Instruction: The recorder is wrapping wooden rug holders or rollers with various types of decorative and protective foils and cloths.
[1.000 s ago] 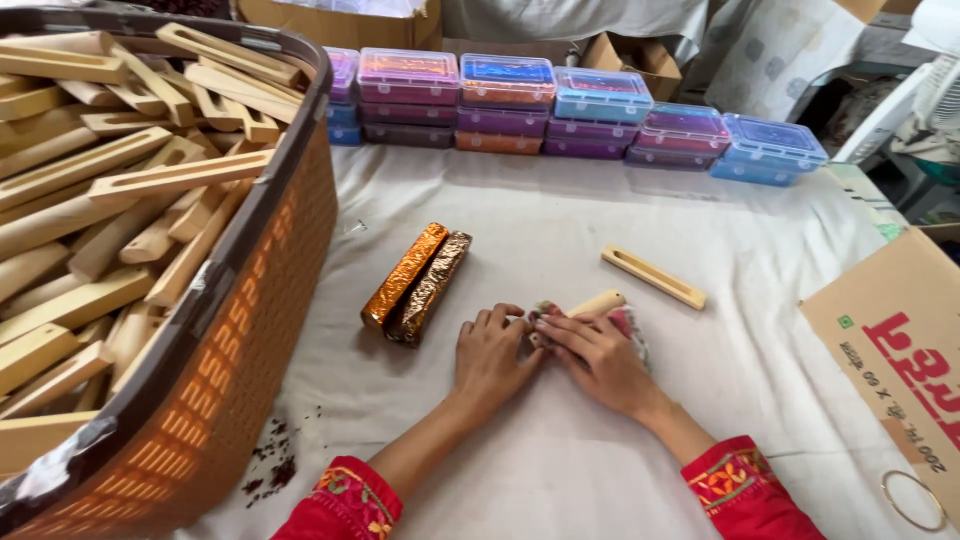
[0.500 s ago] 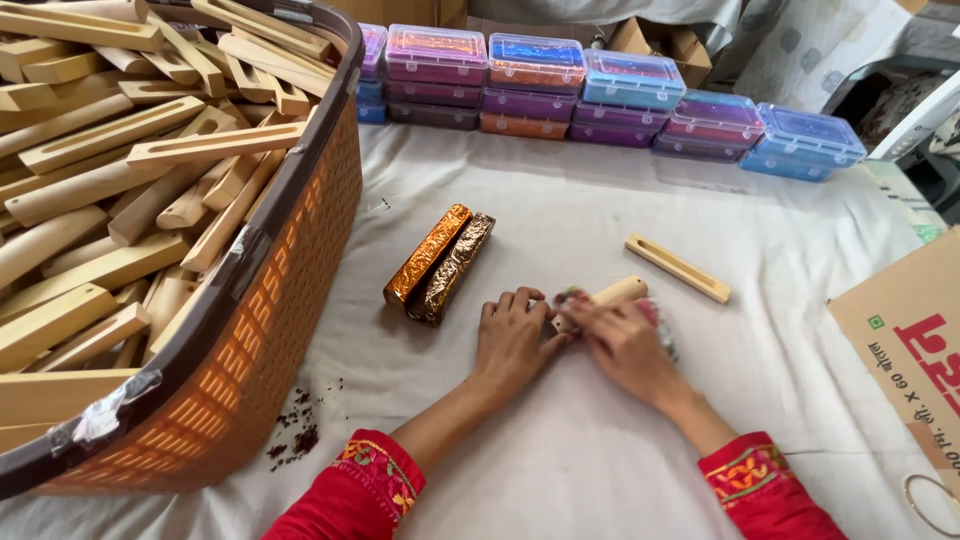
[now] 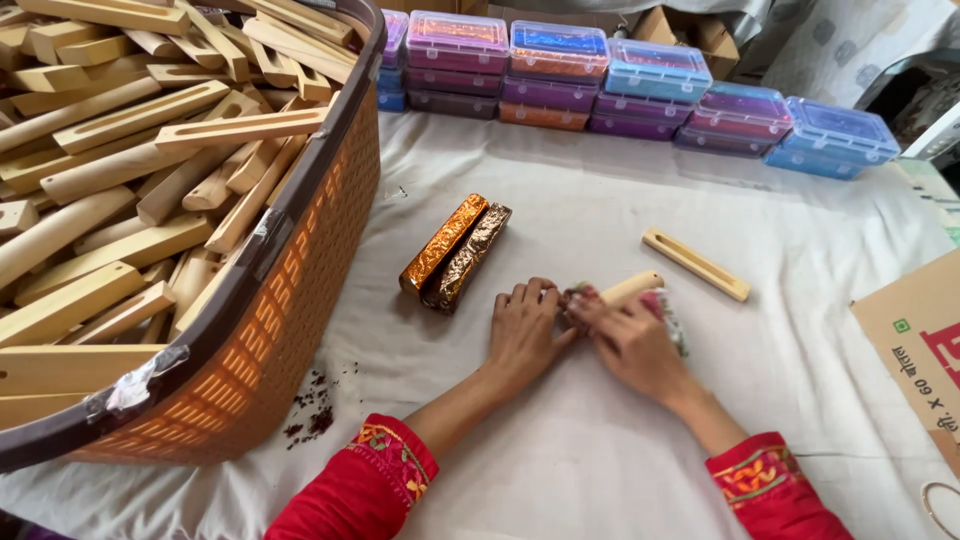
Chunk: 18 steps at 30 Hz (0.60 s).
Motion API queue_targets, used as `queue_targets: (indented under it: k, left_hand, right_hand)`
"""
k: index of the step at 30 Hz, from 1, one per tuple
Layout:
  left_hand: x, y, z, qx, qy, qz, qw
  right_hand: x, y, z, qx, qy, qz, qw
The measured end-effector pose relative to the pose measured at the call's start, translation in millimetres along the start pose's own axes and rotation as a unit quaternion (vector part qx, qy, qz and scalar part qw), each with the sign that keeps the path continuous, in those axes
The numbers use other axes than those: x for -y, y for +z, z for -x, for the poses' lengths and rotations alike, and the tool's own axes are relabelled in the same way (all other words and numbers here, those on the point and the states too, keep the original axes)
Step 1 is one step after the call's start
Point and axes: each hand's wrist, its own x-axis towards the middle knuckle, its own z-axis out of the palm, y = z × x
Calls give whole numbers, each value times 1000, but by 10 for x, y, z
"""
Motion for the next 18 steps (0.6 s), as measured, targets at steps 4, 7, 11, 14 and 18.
queue_targets:
  k: [4,7,11,14,18]
  left_hand:
    - [-51,-71,-38,13,-14,11,1000]
    - [-70,-132,-40,-2,-11,40,999]
    - [-44,-79,-33,2,-5,40,999]
    - [-23,-39,-13,-2,5,16,1000]
    - [-25,-97,-8,6,15,21,1000]
  right_hand:
    - [-124,-87,-35,-5,-33,-15,999]
    - [-528,0,96,7,88,3,996]
    - [-247,-10,70,0,87,14,996]
    - [-12,10,46,-4,3,-14,1000]
    - [-406,59,99,-17,-5,-11,1000]
